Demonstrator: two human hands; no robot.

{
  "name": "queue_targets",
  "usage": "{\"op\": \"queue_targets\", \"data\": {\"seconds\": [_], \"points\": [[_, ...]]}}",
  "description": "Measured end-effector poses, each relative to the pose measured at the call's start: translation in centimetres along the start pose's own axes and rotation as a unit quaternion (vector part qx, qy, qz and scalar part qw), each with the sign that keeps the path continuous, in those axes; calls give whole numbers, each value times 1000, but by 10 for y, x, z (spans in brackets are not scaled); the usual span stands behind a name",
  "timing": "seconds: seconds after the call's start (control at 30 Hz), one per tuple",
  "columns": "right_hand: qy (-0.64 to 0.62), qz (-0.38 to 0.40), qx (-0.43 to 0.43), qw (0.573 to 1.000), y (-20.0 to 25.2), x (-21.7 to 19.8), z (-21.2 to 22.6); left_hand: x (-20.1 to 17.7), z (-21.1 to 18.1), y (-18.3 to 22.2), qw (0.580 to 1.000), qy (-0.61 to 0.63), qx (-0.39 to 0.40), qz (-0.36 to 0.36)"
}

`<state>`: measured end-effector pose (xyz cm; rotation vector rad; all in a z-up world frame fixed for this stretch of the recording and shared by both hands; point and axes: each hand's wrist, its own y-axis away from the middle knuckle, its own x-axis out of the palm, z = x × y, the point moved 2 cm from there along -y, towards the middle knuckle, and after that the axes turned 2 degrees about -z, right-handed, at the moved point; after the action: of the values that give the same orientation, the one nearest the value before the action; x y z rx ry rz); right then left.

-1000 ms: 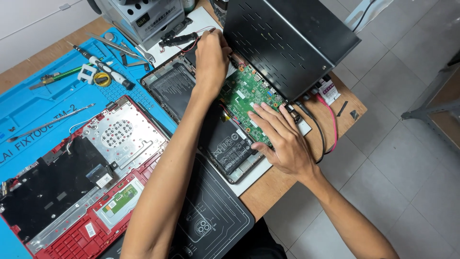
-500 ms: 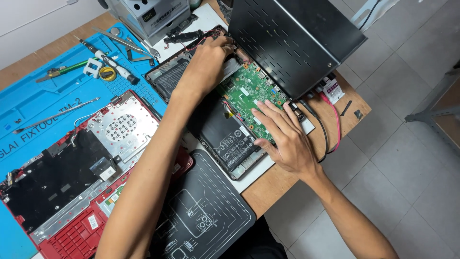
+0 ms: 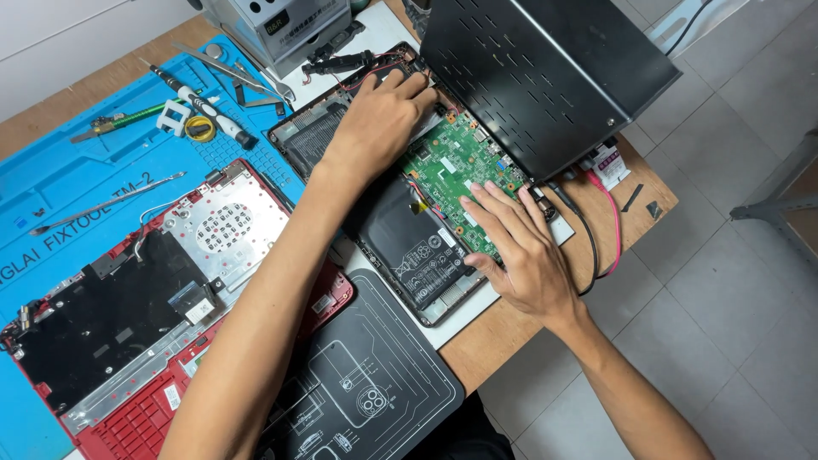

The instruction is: The person is disassembling a laptop, specifically removing the motherboard and then handling the screen and chassis for inspection or further repair.

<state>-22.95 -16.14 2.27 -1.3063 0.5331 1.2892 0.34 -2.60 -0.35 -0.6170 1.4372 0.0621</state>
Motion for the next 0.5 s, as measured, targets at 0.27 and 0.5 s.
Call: {"op": "queue_targets", "data": {"seconds": [0.27, 0.5], "points": [[-14, 4, 2, 1000, -1, 0, -3, 5, 1, -13, 999, 23, -29, -9], [-38, -14, -1, 999, 3, 1, -4, 7, -2, -1, 998, 35, -60, 7]]}}
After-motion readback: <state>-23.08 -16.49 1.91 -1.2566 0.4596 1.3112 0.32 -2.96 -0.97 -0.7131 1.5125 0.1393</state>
